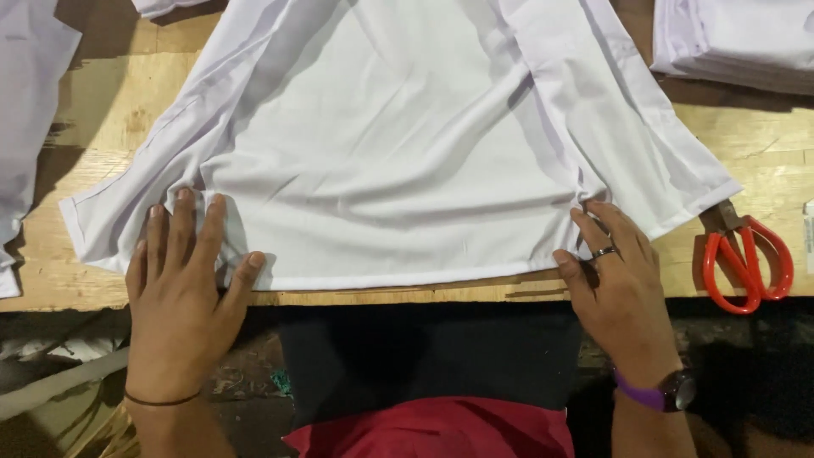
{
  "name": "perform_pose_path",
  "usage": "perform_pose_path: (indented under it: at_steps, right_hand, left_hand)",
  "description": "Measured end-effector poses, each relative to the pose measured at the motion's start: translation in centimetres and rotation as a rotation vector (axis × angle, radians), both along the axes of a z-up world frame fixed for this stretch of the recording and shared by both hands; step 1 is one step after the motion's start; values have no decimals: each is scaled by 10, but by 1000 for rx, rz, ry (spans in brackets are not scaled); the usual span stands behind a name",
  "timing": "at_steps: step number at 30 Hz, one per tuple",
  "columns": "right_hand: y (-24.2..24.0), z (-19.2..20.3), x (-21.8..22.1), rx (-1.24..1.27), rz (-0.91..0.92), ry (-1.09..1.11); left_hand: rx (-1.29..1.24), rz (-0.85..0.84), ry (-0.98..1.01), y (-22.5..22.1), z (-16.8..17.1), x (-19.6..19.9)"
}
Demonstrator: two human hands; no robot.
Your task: Inspecting white shirts for loose threads, trimming them with scissors, and folding the shirts neatly on a wooden workbench.
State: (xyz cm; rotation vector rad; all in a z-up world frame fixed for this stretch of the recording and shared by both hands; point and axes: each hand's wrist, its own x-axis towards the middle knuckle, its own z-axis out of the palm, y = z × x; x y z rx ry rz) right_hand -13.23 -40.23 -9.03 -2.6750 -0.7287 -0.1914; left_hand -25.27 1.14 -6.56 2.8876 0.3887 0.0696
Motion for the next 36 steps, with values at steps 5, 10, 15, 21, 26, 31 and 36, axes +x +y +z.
perform_pose_path:
  at_steps: [5,10,15,21,26,31,36]
  right_hand:
    - [-2,5,-12,68,41,7]
    - [-30,14,-28,245,-128,-202]
    - [-59,5,-50,382,-321,-237]
    - [-83,-11,-69,527,-539,-102]
    - [-101,-15,-68,511,-542,-157]
    - [-95,-16,-68,614,-519,-157]
    - [-111,-11,-59,468,-539,-164]
  left_hand:
    - [52,-80,-192,-52,17,7]
    - [-57,-525,-422,-138,17,51]
    - [-50,-655,-251,-203,-9,38]
    - [-299,-846,-324,-218,-8,37]
    - [-160,-776,-175,-242,-23,25]
    - [-256,-787,-307,-241,2,44]
    - [-383,-1118,-135,-251,-46,-1]
